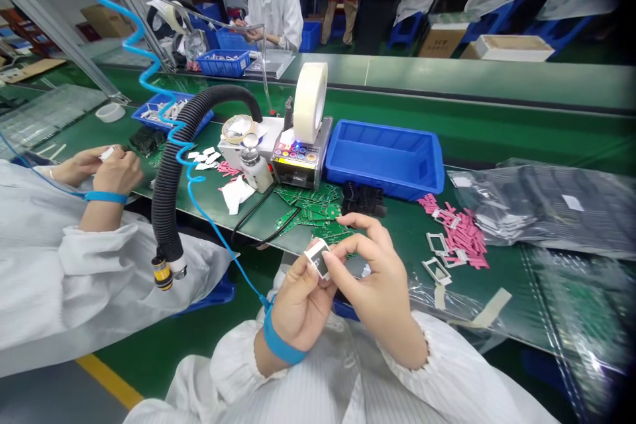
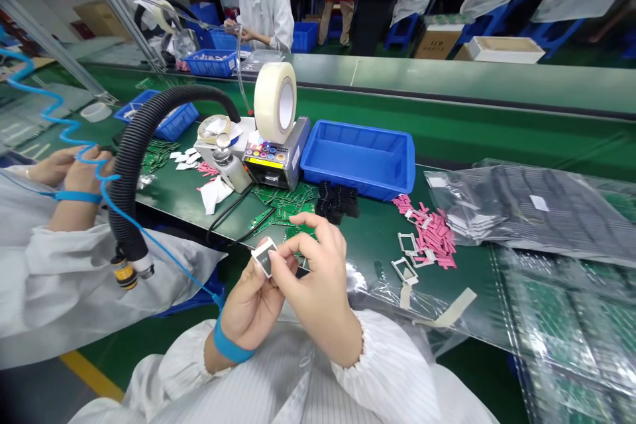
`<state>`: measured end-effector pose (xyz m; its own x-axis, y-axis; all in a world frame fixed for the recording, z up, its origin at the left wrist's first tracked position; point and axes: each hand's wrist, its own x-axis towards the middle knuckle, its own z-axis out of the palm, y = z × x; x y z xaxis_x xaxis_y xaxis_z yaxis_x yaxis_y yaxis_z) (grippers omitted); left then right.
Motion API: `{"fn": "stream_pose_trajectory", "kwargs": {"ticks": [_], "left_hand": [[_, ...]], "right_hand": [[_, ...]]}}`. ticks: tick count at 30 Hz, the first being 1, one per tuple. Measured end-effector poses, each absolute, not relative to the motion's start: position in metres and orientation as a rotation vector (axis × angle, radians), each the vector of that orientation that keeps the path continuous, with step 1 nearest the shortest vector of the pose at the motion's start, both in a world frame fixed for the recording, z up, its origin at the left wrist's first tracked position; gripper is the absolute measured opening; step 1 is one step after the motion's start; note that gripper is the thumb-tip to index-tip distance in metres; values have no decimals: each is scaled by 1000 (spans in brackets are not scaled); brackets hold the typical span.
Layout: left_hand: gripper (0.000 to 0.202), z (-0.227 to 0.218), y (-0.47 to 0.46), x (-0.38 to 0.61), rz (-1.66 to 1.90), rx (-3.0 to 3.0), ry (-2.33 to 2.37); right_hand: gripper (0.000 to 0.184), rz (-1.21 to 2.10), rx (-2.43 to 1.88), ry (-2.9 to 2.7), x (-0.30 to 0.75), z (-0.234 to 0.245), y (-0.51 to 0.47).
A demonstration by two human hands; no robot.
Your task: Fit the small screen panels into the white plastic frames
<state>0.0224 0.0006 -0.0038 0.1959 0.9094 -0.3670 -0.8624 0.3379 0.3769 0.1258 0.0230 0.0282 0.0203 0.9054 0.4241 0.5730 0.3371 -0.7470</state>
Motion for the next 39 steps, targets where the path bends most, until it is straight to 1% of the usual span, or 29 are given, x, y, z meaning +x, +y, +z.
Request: {"fn": "stream_pose_trajectory", "kwargs": {"ticks": [1, 3, 6, 8, 10, 12, 13, 15, 16, 19, 21, 24, 28, 30, 32, 34, 36, 38, 39], "left_hand": [[23, -5, 1, 22, 1248, 89, 597], [21, -7, 1, 21, 1249, 70, 614], [17, -10, 3, 14, 1232, 9, 646], [14, -13, 5, 5, 1190, -54, 684], [14, -16, 6, -6, 1173, -71, 722], [12, -19, 6, -17, 1198, 15, 731], [17, -21, 5, -21, 1198, 91, 729], [26, -23, 2, -26, 1103, 271, 720], [27, -24, 0, -26, 1028, 357, 718], [23, -25, -4, -21, 882, 506, 702], [28, -26, -4, -17, 890, 480, 668], [37, -28, -3, -12, 915, 370, 597], [44, -29, -3, -9, 886, 257, 503], [41, -30, -4, -8, 887, 208, 485], [34, -33, -3, -10, 938, 171, 518], [31, -37, 1, -15, 1006, 155, 585], [34, -42, 6, -23, 1068, 169, 657], [38, -47, 12, -32, 1104, 202, 730], [39, -49, 14, -36, 1113, 219, 768]], "right_hand": [[15, 390, -1353, -1680, 125, 26, 24], [4, 248, -1346, -1716, 124, 19, 25], [34, -1, -1166, -1971, 125, 7, 22], [45, -87, -1003, -2267, 128, -1, 18], [51, -63, -877, -2490, 133, -10, 12], [49, 18, -809, -2500, 140, -16, 7], [46, 74, -794, -2449, 144, -17, 6], [42, 186, -817, -2298, 150, -17, 5], [40, 233, -842, -2232, 152, -16, 6], [23, 285, -843, -2141, 154, -9, 10], [15, 268, -790, -2103, 153, -5, 13], [13, 254, -732, -2068, 152, -3, 14], [15, 172, -644, -2077, 154, -8, 13], [17, 136, -579, -2104, 154, -13, 16], [18, 158, -541, -2147, 153, -19, 21], [24, 188, -693, -2200, 152, -25, 29], [30, 157, -1080, -2278, 148, -31, 40], [29, 79, -1455, -2324, 144, -34, 52], [27, 49, -1567, -2341, 140, -36, 58]]}}
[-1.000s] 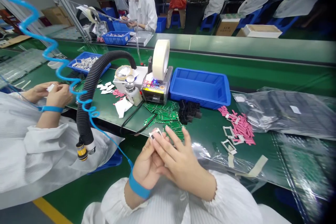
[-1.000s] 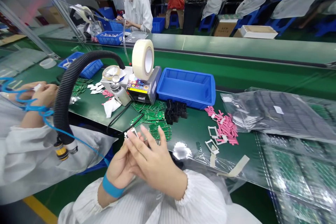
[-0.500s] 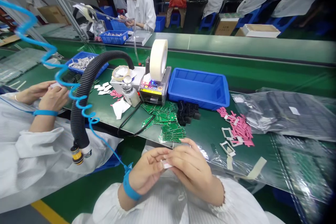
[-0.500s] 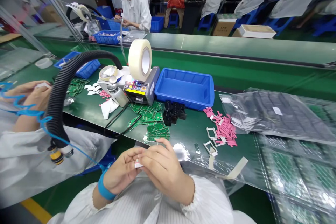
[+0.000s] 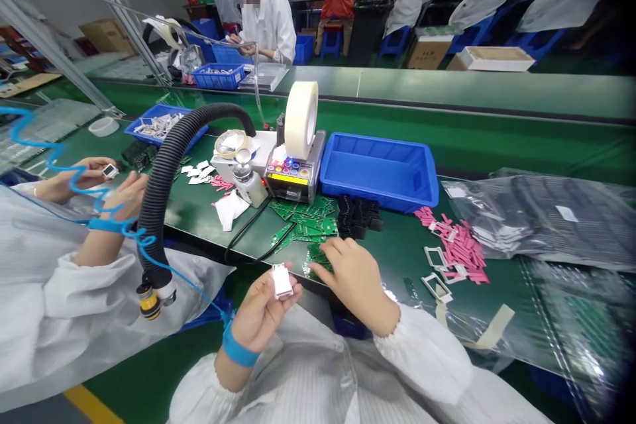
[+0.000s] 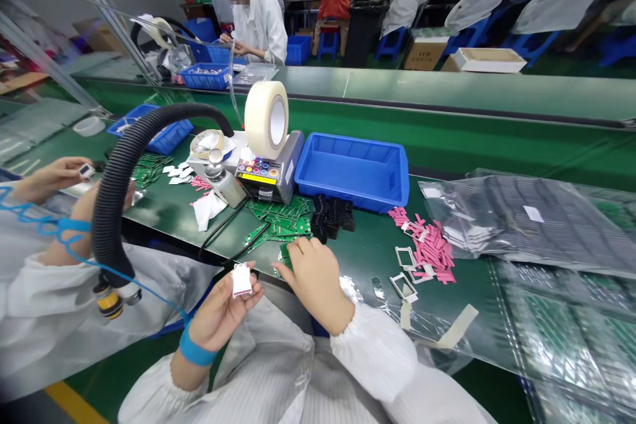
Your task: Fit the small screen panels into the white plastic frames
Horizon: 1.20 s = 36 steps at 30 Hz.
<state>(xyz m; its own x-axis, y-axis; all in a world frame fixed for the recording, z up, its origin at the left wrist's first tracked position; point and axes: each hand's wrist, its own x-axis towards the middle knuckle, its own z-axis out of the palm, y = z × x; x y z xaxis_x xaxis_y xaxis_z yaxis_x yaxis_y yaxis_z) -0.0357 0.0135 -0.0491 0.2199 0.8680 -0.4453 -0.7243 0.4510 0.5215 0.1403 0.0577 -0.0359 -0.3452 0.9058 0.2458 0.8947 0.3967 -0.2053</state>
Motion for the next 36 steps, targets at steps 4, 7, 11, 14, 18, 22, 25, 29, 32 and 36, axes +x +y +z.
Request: {"fn": "stream_pose_trajectory", "kwargs": {"ticks": [4, 7, 11, 14, 18, 22, 25, 29, 32, 36], "left_hand": [[40, -56, 16, -40, 1095, 242, 889], [36, -58, 16, -36, 1090, 223, 909], [33, -58, 18, -31, 1068, 183, 880], [33, -54, 19, -26, 1004, 125, 845], [29, -41, 16, -9, 946, 109, 734], [27, -26, 15, 9, 957, 144, 591], [23, -24, 17, 14, 1020, 106, 660], [15, -39, 20, 11, 1086, 24, 781], [13, -55, 22, 11, 1119, -18, 773], [17, -68, 28, 15, 1125, -56, 741]], "right_hand": [[19, -7, -1705, -2359, 126, -42, 72], [12, -48, -1709, -2364, 121, -49, 76], [17, -110, -1567, -2374, 127, -51, 75], [20, -162, -1433, -2324, 141, -38, 65], [15, -219, -1107, -2071, 161, -8, 34], [20, -232, -958, -1999, 174, 5, 13], [21, -223, -993, -1976, 178, -6, 20], [14, -128, -991, -2041, 174, -35, 40], [17, -29, -1047, -2118, 167, -51, 50], [23, 56, -1092, -2140, 165, -56, 55]]}}
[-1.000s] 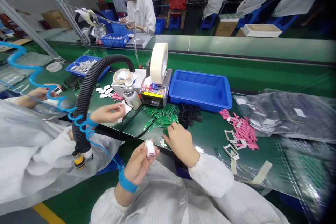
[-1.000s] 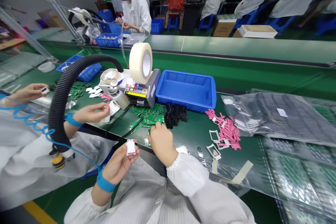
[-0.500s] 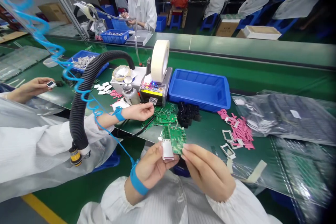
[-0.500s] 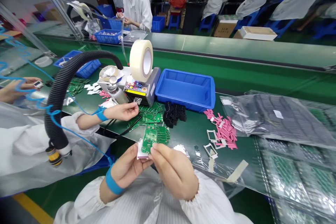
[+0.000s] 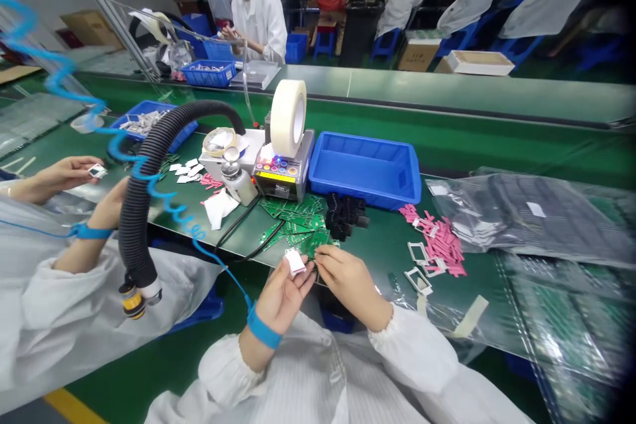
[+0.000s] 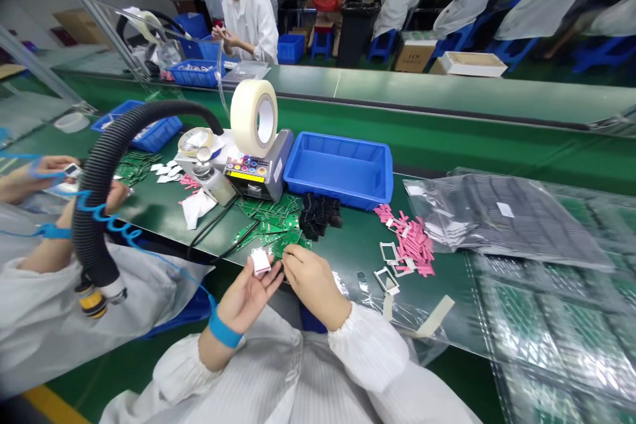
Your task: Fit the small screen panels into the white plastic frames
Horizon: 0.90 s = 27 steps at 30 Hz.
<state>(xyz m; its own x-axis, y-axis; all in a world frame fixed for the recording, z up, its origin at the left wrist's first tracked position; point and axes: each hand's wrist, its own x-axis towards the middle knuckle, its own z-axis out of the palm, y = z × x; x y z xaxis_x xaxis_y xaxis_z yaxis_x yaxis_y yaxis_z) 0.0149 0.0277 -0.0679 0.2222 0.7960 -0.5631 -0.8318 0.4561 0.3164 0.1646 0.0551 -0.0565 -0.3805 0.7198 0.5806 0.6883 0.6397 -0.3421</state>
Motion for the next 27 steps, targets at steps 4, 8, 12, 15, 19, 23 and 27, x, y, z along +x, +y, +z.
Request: {"fn": "stream_pose_trajectory", "kwargs": {"ticks": [4, 8, 12, 15, 19, 23, 27], "left_hand": [[19, -70, 33, 18, 1122, -46, 743], [20, -64, 32, 19, 1081, -26, 756], [26, -43, 23, 21, 1052, 122, 658], [31, -23, 16, 21, 1051, 252, 549], [39, -5, 12, 20, 1028, 334, 535], [40, 0, 11, 18, 996, 325, 546], [39, 1, 10, 15, 998, 311, 593]], "right_hand": [[20, 30, -1082, -2052, 172, -48, 59], [17, -91, -1008, -1941, 179, -34, 50], [28, -81, -889, -1961, 182, -14, 26], [28, -34, -776, -2038, 180, 0, 14], [19, -162, -684, -2108, 178, 7, 12], [20, -243, -593, -2096, 178, 0, 15], [25, -201, -550, -2104, 177, -4, 15]]}}
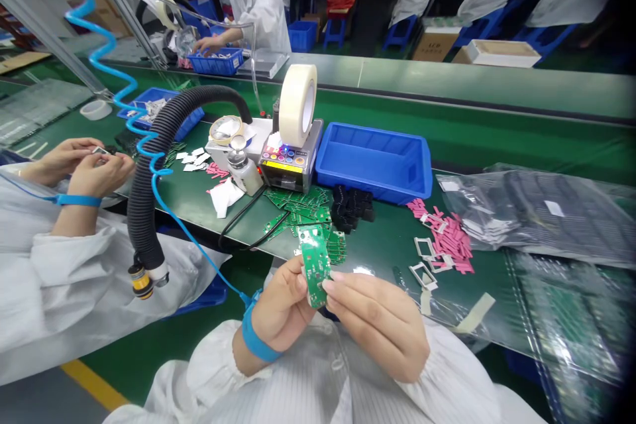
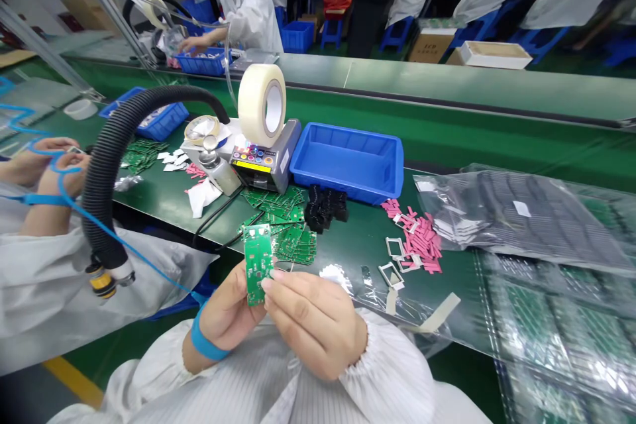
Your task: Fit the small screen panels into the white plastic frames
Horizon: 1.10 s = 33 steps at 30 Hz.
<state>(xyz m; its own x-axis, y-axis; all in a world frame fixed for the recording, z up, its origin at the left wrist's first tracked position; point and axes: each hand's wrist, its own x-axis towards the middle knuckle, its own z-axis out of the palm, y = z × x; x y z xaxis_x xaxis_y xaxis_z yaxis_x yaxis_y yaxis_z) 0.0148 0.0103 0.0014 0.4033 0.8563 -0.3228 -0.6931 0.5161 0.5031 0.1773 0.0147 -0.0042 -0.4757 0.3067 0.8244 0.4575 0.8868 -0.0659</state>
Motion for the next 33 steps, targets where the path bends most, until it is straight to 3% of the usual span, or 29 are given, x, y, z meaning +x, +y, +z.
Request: {"fn": "stream_pose_trajectory", "kwargs": {"ticks": [8, 14, 19, 33], "left_hand": [[38, -1, 8, 20, 962, 398, 547], [37, 4, 8, 19, 967, 305, 539], [36, 5, 8, 13, 970, 322, 493], [41, 3, 9, 14, 974, 396, 616]], "right_hand": [[25, -169, -780, -1961, 191, 18, 6], [22, -148, -524, -2137, 182, 9, 9], [22, -9, -622, -2159, 179, -6, 6], [19, -145, -590, -2041, 176, 9, 10]]}}
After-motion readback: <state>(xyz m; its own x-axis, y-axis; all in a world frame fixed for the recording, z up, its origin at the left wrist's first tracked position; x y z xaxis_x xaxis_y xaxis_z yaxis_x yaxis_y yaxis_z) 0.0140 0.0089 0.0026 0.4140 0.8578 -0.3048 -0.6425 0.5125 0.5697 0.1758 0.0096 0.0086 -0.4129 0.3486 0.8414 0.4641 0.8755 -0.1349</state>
